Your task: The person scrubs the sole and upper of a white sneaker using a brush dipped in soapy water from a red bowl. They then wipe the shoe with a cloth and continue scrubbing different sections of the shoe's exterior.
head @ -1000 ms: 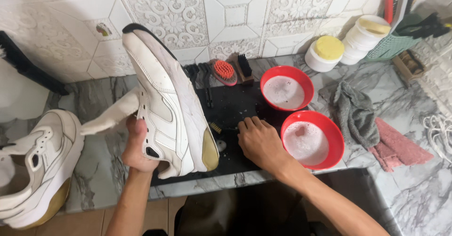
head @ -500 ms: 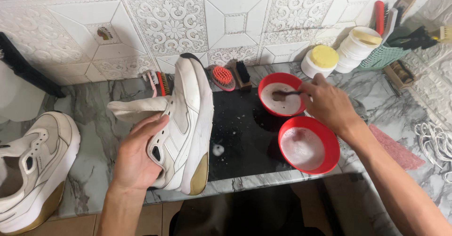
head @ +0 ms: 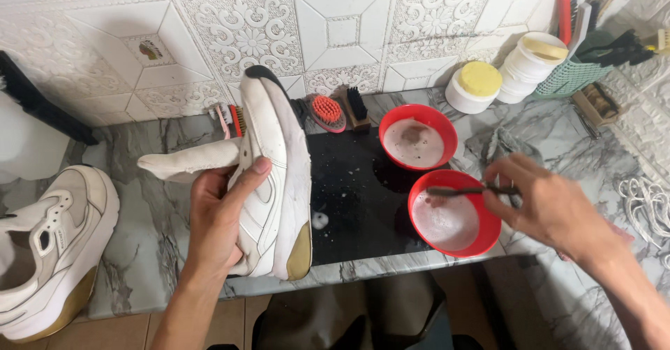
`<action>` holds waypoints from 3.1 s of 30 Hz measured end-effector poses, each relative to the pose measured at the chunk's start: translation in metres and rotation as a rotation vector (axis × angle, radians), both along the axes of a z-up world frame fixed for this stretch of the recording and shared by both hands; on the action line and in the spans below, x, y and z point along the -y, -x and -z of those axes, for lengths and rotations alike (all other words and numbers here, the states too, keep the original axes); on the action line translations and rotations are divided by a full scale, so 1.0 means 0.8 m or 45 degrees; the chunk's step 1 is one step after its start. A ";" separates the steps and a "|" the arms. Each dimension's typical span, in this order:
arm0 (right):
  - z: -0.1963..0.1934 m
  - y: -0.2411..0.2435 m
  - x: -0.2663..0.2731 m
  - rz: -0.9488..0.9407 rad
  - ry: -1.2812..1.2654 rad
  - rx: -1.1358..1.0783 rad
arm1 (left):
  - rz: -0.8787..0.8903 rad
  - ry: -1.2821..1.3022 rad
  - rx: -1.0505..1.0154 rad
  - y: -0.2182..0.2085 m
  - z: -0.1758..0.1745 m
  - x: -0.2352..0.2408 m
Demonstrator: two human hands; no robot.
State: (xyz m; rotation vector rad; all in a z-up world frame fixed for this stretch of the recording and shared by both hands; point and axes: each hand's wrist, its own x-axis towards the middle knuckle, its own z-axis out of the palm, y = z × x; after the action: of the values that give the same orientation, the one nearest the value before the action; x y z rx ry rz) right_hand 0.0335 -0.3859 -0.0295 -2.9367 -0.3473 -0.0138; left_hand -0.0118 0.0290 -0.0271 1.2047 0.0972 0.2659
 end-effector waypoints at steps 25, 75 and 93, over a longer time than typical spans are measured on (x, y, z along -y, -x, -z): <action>0.029 0.016 -0.038 -0.760 0.047 0.727 | 0.185 -0.459 0.118 0.026 -0.018 0.027; -0.038 -0.094 -0.116 -1.209 -0.455 0.988 | 0.364 -1.215 0.173 0.010 0.026 -0.002; -0.068 -0.061 -0.144 -1.465 -0.470 0.772 | 0.495 -1.345 0.055 0.014 0.026 -0.009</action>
State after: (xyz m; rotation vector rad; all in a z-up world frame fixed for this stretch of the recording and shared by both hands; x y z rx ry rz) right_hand 0.0823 -0.2706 0.0248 -1.9243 -1.7868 -0.7006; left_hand -0.0233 0.0364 -0.0477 2.2233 -0.3607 -0.0253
